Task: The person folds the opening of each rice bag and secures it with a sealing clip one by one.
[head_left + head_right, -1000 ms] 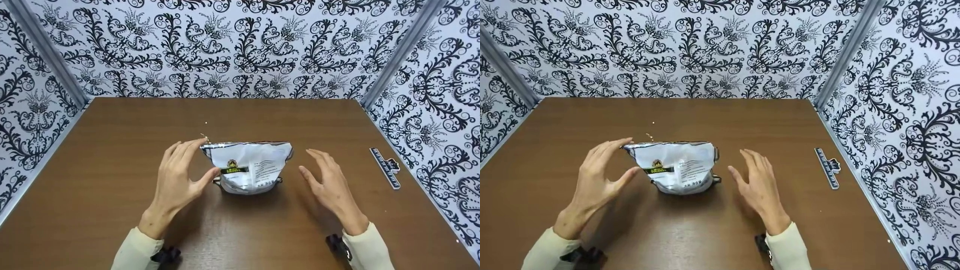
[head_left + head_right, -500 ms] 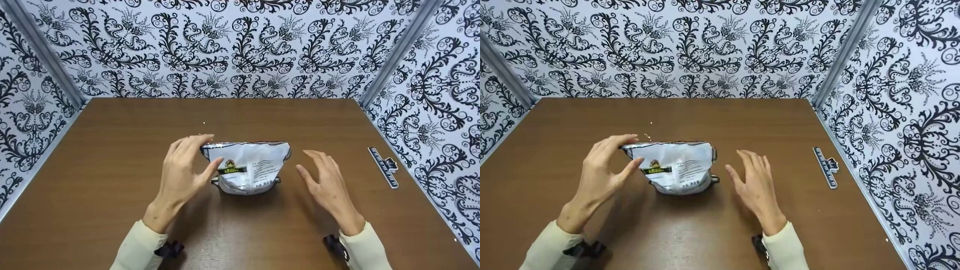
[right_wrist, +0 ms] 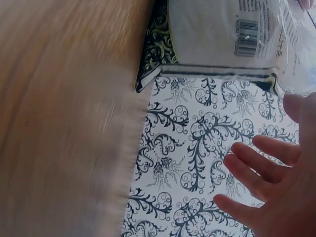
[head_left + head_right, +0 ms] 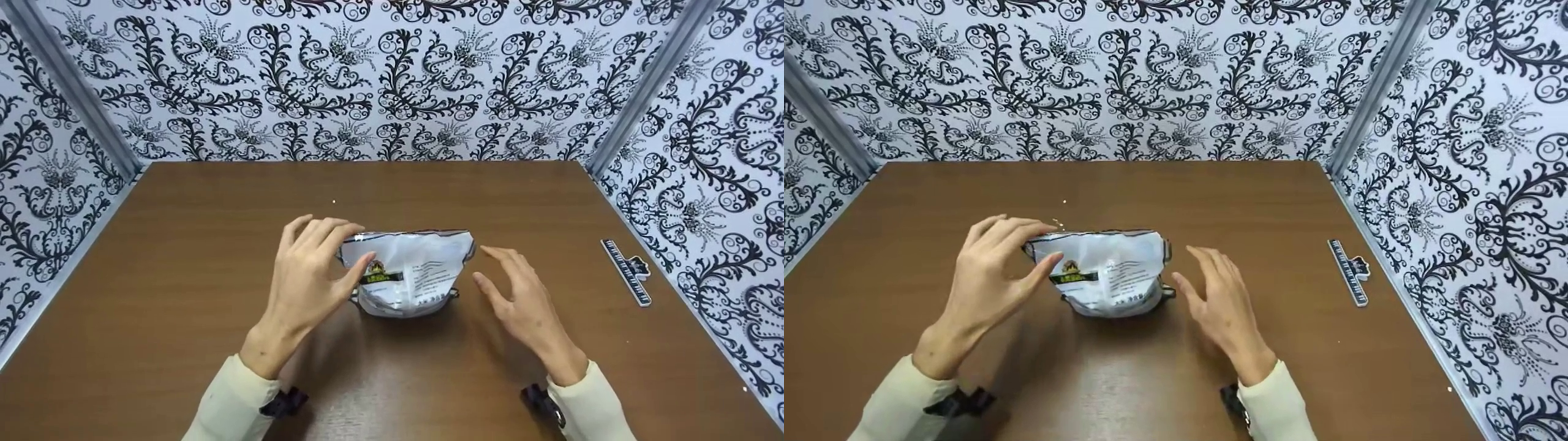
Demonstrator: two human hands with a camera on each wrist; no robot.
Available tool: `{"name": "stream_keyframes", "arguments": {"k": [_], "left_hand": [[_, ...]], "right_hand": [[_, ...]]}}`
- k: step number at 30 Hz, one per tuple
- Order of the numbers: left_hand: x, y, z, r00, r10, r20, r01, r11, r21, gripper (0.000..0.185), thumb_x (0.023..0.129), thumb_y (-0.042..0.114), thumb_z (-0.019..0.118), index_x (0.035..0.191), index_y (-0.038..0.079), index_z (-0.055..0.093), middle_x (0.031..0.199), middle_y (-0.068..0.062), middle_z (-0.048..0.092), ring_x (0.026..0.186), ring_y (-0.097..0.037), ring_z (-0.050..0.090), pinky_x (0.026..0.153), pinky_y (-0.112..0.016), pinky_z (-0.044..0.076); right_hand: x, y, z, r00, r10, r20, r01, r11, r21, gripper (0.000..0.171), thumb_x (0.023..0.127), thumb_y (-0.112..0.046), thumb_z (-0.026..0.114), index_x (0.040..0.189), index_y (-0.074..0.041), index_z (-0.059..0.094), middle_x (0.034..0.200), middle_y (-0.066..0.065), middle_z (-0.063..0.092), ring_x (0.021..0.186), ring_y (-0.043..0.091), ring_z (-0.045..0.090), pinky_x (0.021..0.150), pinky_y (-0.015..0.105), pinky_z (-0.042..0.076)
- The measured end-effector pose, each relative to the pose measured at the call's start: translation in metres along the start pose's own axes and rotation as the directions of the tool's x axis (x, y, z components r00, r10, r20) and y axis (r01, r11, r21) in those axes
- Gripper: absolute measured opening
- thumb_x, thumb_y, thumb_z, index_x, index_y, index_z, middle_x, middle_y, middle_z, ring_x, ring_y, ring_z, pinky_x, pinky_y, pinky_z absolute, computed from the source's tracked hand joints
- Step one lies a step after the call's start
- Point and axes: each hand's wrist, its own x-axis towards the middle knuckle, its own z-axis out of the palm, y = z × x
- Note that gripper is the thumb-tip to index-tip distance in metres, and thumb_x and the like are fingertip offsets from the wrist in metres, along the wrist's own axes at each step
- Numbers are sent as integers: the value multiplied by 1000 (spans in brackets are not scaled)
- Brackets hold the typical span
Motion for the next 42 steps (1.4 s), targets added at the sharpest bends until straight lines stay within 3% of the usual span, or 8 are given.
{"name": "stream_keyframes", "arguments": {"k": [6,17,26,29,35,42], "left_hand": [[6,6,3,999,37,28,-38,997,66,32,96,39,72,115,13,74,104,1,75,98,-20,69,118,-51,36],[15,18,8,996,66,55,-71,993,90,29,98,38,70,114,14,74,101,1,76,92,-21,70,121,-49,34],[16,23,13,994,57,95,-67,992,108,32,97,39,71,117,13,72,101,0,75,93,-22,71,118,-51,36],[16,24,13,994,47,98,-59,991,117,33,98,41,70,116,14,72,100,1,75,93,-22,70,119,-51,35],[18,27,14,994,42,103,-57,988,146,35,99,45,67,115,14,73,100,0,76,94,-22,70,119,-52,35],[21,32,19,993,59,98,-74,985,158,36,99,45,67,115,13,72,100,-1,76,95,-22,69,117,-51,38]], "right_hand": [[1,-9,6,999,-44,-23,44,999,-5,45,96,-18,76,137,-5,63,132,11,69,131,33,61,117,55,41],[-1,-17,17,993,-106,-54,106,994,-3,40,92,-15,79,126,1,66,121,12,71,117,28,67,103,47,52],[1,-17,22,981,-164,-105,172,982,72,31,92,-9,78,122,-6,69,111,3,72,109,22,69,96,39,55],[1,-18,22,979,-167,-120,178,981,82,32,91,-7,79,120,-5,69,109,3,72,107,22,69,95,37,55],[3,-21,23,972,-185,-145,202,973,108,33,90,-3,79,121,-5,68,109,3,71,103,23,70,96,23,53],[6,-23,22,967,-179,-179,211,961,177,31,91,-1,76,121,-4,68,111,6,70,101,25,69,91,21,55]]}}
